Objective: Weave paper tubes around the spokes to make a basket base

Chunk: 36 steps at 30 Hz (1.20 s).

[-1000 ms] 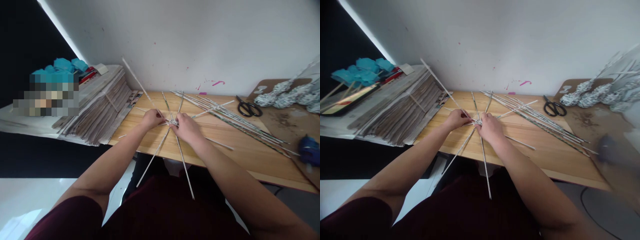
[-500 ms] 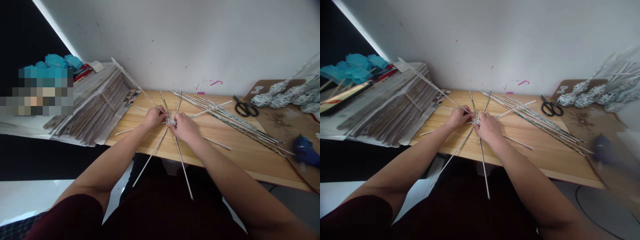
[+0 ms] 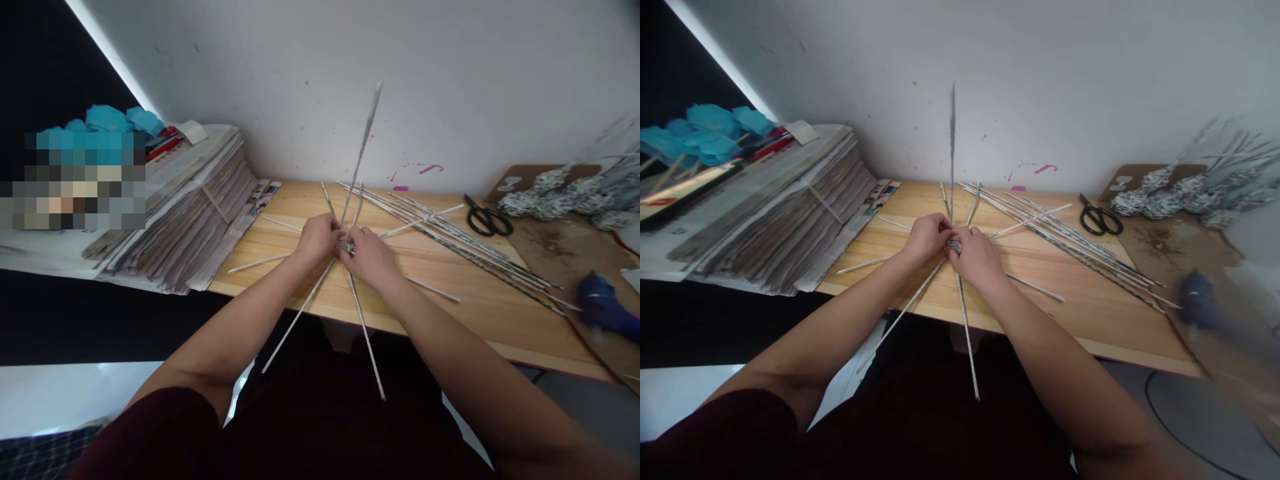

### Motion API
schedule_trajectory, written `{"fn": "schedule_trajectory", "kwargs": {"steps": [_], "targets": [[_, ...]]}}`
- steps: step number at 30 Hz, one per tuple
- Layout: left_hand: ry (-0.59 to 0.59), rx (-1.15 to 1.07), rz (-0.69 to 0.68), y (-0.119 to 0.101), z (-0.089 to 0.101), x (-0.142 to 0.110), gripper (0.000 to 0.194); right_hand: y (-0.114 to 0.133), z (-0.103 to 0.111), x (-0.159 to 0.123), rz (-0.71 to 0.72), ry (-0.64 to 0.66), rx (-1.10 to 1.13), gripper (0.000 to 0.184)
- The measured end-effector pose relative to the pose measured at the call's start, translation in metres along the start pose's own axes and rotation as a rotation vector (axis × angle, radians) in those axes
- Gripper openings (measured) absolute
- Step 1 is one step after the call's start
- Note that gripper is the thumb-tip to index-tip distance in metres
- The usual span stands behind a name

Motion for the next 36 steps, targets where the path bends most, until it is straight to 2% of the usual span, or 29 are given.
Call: {"fn": "schedule_trajectory", "kwargs": {"steps": [8, 11, 14, 19, 23, 26, 31, 36], "targets": [[-0.02, -0.095, 0.017, 0.003, -0.004, -0.007, 0.006, -0.007, 0.001, 0.002, -0.002, 0.022, 0.07, 0.026], [-0.036, -0.089, 0.036, 0.002, -0.003, -0.011, 0.007, -0.013, 0.004, 0.001, 0.022, 0.09, 0.111, 0.025], [-0.057, -0.069, 0.051, 0.001, -0.001, -0.014, 0.017, -0.02, 0.006, 0.003, -0.007, 0.182, 0.176, 0.021], [-0.032, -0.022, -0.013, -0.002, -0.002, -0.018, 0.007, -0.026, 0.012, 0.018, -0.006, 0.296, 0.136, 0.021], [-0.009, 0.005, -0.072, -0.004, -0.003, -0.021, 0.016, -0.027, 0.01, 0.046, -0.035, 0.199, 0.097, 0.029], [-0.009, 0.025, -0.104, -0.004, -0.003, -0.024, 0.018, -0.028, -0.002, 0.065, -0.084, 0.123, 0.131, 0.037], [-0.037, 0.035, -0.149, -0.005, -0.006, -0.028, 0.023, -0.027, -0.023, 0.085, -0.126, 0.096, 0.158, 0.019], [-0.038, 0.072, -0.213, -0.007, -0.011, -0.031, 0.026, -0.019, -0.029, 0.091, -0.2, 0.136, 0.081, 0.018]]}}
Point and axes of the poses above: each hand's wrist, its own x-axis towards the middle knuckle, its own z-axis out of the back of the hand, y = z × x, the point moved 6 cm from there along x, towards the middle knuckle, and after that the axes turned 11 degrees about -y, right-handed, at the moved point
